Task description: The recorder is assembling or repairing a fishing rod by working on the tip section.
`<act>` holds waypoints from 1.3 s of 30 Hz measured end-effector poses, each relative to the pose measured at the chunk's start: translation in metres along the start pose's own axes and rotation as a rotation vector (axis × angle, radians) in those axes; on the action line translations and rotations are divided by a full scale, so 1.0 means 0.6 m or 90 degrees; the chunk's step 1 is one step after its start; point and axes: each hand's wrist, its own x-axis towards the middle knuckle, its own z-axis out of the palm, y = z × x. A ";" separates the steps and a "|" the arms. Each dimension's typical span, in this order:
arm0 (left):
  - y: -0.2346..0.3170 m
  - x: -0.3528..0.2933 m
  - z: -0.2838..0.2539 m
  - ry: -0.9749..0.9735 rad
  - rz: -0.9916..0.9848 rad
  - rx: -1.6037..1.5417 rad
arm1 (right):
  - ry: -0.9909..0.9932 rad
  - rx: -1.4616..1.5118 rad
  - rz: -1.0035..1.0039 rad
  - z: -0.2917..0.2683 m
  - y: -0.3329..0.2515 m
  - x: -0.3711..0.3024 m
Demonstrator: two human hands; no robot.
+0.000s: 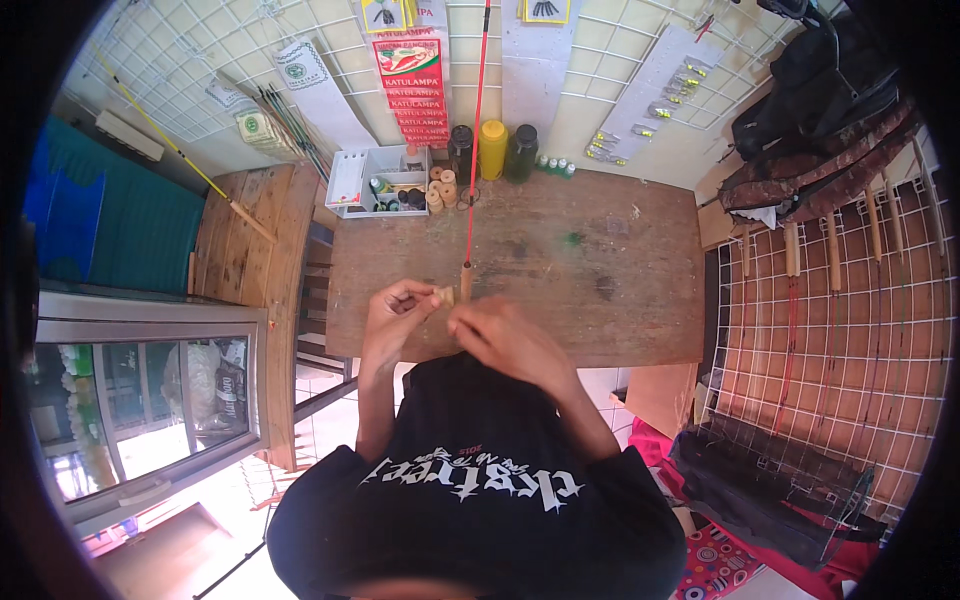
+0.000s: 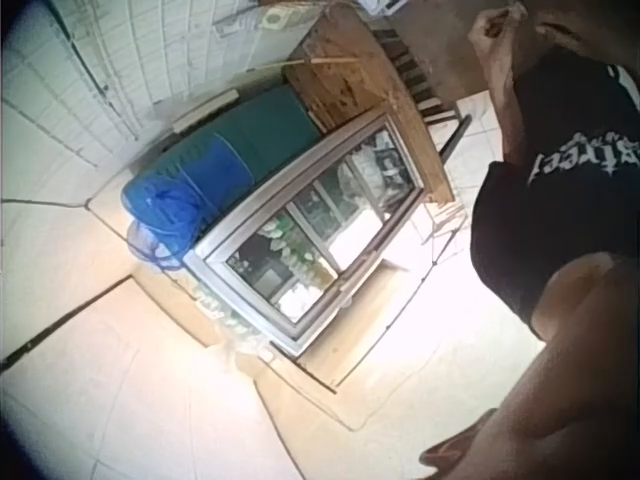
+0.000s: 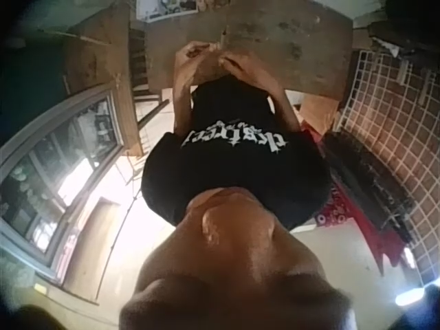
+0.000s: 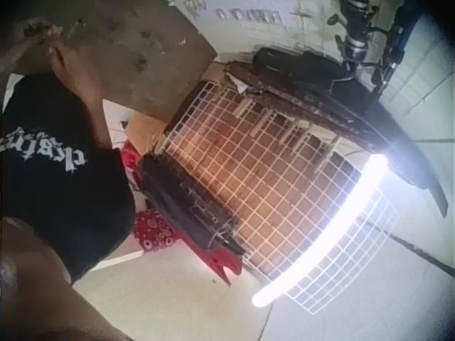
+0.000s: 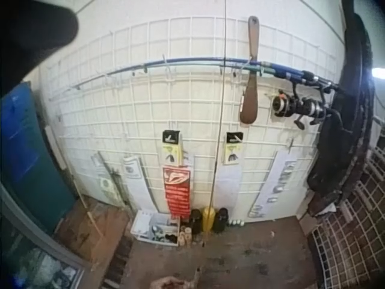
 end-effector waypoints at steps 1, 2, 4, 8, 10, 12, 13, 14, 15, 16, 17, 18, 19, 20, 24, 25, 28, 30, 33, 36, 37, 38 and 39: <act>0.006 0.000 0.003 0.021 0.011 -0.032 | 0.001 -0.002 0.001 0.008 -0.001 -0.003; 0.013 -0.001 0.006 0.043 0.022 -0.065 | -0.043 0.028 0.013 0.017 0.000 -0.005; 0.027 -0.009 0.001 -0.003 0.008 -0.074 | -0.088 0.057 0.027 0.027 0.016 -0.006; 0.039 -0.026 0.003 -0.123 -0.009 0.031 | -0.016 0.041 0.045 0.014 0.049 0.005; 0.026 -0.022 0.001 -0.090 -0.020 0.115 | 0.034 0.026 0.034 0.005 0.044 0.013; 0.007 -0.017 -0.003 -0.054 -0.032 0.200 | 0.059 -0.042 -0.004 0.002 0.031 0.022; -0.003 -0.011 -0.003 -0.001 -0.012 0.181 | 0.061 -0.043 -0.004 0.008 0.027 0.025; -0.011 -0.006 -0.004 0.052 0.007 0.161 | 0.092 -0.073 -0.029 0.019 0.022 0.026; -0.017 -0.002 -0.004 0.051 0.009 0.162 | 0.122 -0.104 -0.053 0.027 0.020 0.025; -0.021 0.002 -0.002 0.074 0.051 0.084 | 0.124 -0.105 -0.053 0.030 0.022 0.021; -0.025 0.005 -0.002 0.097 0.094 0.005 | 0.132 -0.140 -0.061 0.034 0.025 0.018; -0.026 0.007 -0.003 0.095 0.095 0.005 | 0.138 -0.175 -0.070 0.038 0.028 0.015; -0.028 0.008 -0.006 0.118 0.079 -0.055 | 0.138 -0.175 -0.071 0.044 0.034 0.011; -0.028 0.008 -0.009 0.141 0.063 -0.114 | 0.145 -0.166 -0.079 0.050 0.041 0.007; -0.014 0.000 -0.010 0.076 0.072 -0.285 | 0.127 -0.109 -0.113 0.062 0.062 0.003; -0.011 -0.003 -0.015 0.003 0.056 -0.277 | 0.129 -0.110 -0.113 0.065 0.071 0.004; 0.004 -0.005 -0.010 -0.091 0.035 -0.149 | 0.164 -0.104 -0.106 0.058 0.089 0.007; 0.006 -0.005 -0.004 -0.110 0.030 -0.030 | 0.175 -0.100 -0.074 0.044 0.083 0.014; -0.009 0.005 0.000 -0.067 -0.014 0.079 | 0.189 -0.134 -0.075 0.034 0.082 0.021; -0.036 0.017 -0.001 0.031 0.029 0.148 | 0.209 -0.164 -0.096 0.046 0.073 0.021; -0.040 0.021 0.002 0.062 0.062 0.118 | 0.211 -0.166 -0.097 0.051 0.076 0.020; -0.040 0.025 0.006 0.092 0.096 0.087 | 0.240 -0.174 -0.096 0.057 0.081 0.019; -0.039 0.029 0.013 0.090 0.099 0.086 | 0.268 -0.183 -0.096 0.060 0.084 0.018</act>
